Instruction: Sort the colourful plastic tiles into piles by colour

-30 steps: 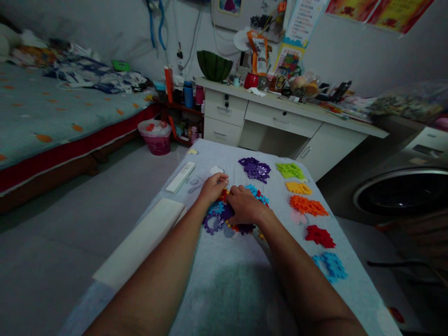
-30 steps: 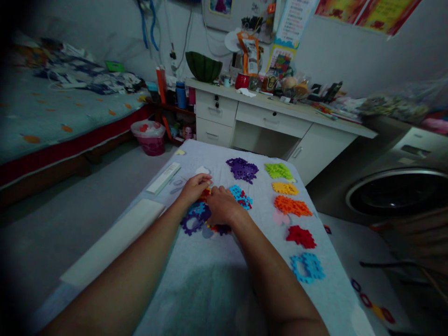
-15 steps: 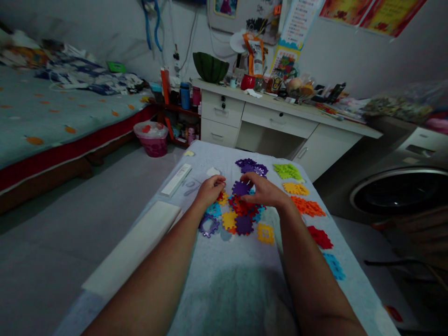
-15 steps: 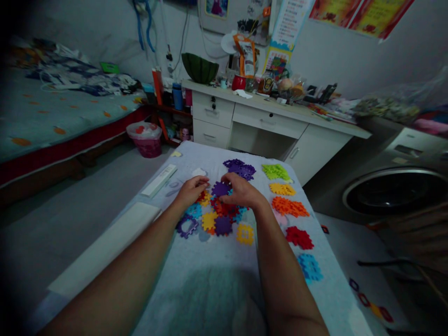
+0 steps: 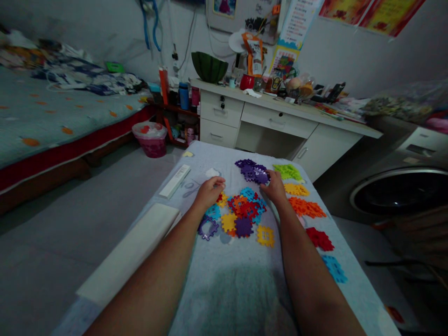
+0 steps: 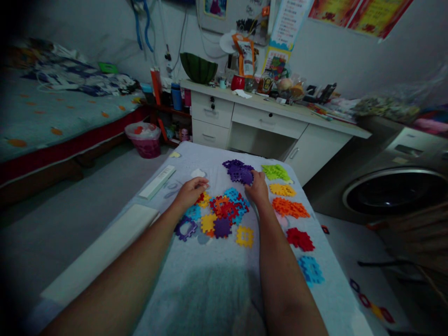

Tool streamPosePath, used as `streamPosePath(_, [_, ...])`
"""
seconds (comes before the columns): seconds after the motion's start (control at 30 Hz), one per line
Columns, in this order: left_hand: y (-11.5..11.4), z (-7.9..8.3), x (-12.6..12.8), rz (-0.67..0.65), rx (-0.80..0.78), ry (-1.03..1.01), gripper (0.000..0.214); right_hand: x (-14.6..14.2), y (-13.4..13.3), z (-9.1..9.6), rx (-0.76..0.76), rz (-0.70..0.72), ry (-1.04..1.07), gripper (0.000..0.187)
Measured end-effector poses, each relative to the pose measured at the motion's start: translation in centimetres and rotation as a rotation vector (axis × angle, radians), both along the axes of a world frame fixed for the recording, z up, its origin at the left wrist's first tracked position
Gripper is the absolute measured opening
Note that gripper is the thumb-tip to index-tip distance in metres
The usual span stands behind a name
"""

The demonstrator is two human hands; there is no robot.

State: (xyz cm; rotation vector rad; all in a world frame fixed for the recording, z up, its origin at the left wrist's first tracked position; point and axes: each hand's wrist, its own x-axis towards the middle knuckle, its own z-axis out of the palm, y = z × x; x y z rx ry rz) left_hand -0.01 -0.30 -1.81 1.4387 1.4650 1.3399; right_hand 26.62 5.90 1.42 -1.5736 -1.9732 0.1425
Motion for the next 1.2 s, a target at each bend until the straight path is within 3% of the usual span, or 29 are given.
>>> streamPosePath(0.3, [0.1,-0.3,-0.1,-0.004,-0.002,0.010,0.027,-0.2,0.6,-1.3,-0.012,-0.024,0.054,0.059])
streamPosePath(0.47, [0.1,-0.3,-0.1,-0.013,0.007,0.017,0.027,-1.0,0.4,-1.2,-0.033,0.058,0.139,0.048])
streamPosePath(0.77, [0.1,-0.4,-0.1,-0.017,0.001,0.004,0.027,-0.9,0.3,-0.9,0.027,0.149,-0.124,0.035])
streamPosePath(0.97, [0.4,-0.6,-0.2,-0.013,0.010,0.004,0.027,-1.5,-0.6,1.7,-0.047,0.217,-0.130,0.030])
streamPosePath(1.2, [0.5,-1.0,-0.3,-0.027,0.021,-0.020,0.027,-3.8,-3.9,7.3,-0.566,0.675,-0.164,0.013])
